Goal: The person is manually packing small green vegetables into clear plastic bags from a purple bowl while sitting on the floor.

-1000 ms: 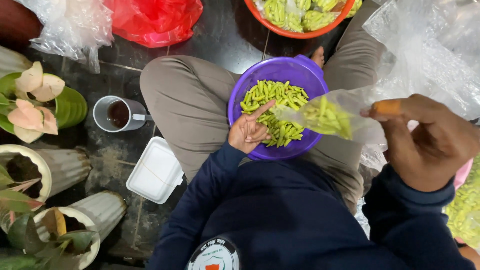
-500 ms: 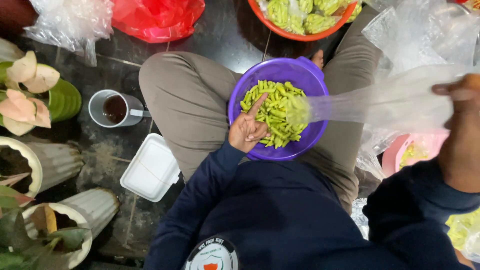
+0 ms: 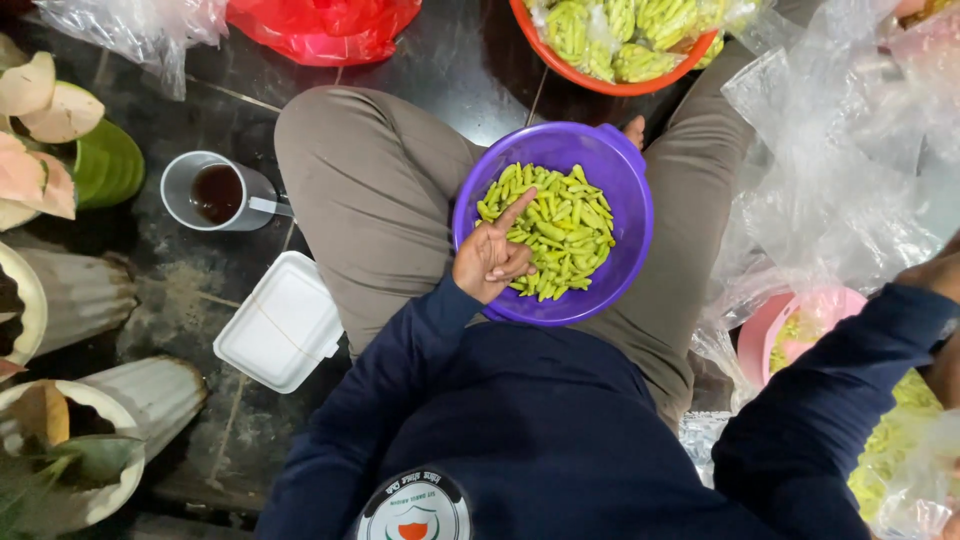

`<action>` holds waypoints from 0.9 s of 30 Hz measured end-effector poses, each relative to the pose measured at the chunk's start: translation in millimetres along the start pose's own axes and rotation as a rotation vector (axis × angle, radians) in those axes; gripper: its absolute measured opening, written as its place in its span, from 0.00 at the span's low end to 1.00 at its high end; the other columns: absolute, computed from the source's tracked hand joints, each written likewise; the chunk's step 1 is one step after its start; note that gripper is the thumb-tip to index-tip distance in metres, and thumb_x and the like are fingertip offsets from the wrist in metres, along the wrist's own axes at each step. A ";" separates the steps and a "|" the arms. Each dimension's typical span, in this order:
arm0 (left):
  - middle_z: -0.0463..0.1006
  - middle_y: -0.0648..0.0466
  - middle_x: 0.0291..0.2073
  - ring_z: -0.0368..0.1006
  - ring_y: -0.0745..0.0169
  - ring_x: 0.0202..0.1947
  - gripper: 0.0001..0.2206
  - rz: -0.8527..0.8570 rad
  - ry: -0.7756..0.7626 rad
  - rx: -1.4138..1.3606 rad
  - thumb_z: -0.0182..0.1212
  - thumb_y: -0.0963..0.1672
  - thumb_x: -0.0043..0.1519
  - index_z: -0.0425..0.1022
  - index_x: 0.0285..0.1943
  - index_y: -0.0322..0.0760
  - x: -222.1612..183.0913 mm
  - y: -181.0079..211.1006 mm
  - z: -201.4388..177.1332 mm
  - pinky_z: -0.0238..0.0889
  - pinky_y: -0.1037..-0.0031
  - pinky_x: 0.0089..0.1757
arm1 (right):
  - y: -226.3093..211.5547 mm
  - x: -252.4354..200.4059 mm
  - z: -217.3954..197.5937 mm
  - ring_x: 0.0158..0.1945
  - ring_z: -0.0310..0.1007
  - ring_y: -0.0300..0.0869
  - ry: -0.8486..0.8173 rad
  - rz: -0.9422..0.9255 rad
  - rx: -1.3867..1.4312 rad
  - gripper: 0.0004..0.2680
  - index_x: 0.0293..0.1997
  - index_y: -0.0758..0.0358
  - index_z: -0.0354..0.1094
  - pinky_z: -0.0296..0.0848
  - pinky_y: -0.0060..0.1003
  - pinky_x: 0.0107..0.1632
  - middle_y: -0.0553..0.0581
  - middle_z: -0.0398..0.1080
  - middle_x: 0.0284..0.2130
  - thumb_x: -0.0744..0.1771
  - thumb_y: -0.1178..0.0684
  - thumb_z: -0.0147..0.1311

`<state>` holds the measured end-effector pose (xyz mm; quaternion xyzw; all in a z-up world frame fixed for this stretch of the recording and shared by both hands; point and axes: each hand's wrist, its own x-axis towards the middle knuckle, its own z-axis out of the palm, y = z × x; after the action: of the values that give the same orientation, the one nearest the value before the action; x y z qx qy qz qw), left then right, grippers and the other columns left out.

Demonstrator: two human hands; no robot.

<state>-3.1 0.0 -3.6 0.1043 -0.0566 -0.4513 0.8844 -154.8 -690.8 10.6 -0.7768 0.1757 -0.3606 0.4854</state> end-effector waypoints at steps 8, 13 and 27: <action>0.55 0.61 0.13 0.46 0.72 0.15 0.28 -0.011 0.030 0.022 0.30 0.48 0.69 0.45 0.83 0.49 2.6 -2.2 0.8 0.61 0.77 0.42 | 4.5 -28.3 66.0 0.67 0.71 0.59 0.601 -0.135 -0.434 0.20 0.68 0.67 0.51 0.70 0.48 0.69 0.72 0.59 0.65 0.72 0.60 0.63; 0.54 0.61 0.12 0.48 0.71 0.15 0.30 -0.026 0.052 0.008 0.33 0.46 0.66 0.46 0.82 0.46 4.6 -1.6 4.5 0.60 0.75 0.42 | -141.7 -17.1 231.0 0.53 0.74 0.58 0.085 -0.580 -0.377 0.13 0.52 0.77 0.70 0.71 0.49 0.56 0.70 0.74 0.51 0.64 0.77 0.49; 0.56 0.61 0.11 0.48 0.71 0.15 0.30 0.001 0.092 0.040 0.34 0.46 0.66 0.47 0.82 0.44 -0.4 1.8 10.6 0.60 0.77 0.42 | -71.2 6.6 518.3 0.43 0.76 0.63 -0.583 -0.440 -0.469 0.20 0.62 0.59 0.70 0.73 0.50 0.48 0.65 0.78 0.44 0.62 0.62 0.59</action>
<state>-3.9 -0.1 7.1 0.1424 -0.0251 -0.4443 0.8841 222.9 -336.5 -63.4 -0.9544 -0.0613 -0.1713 0.2368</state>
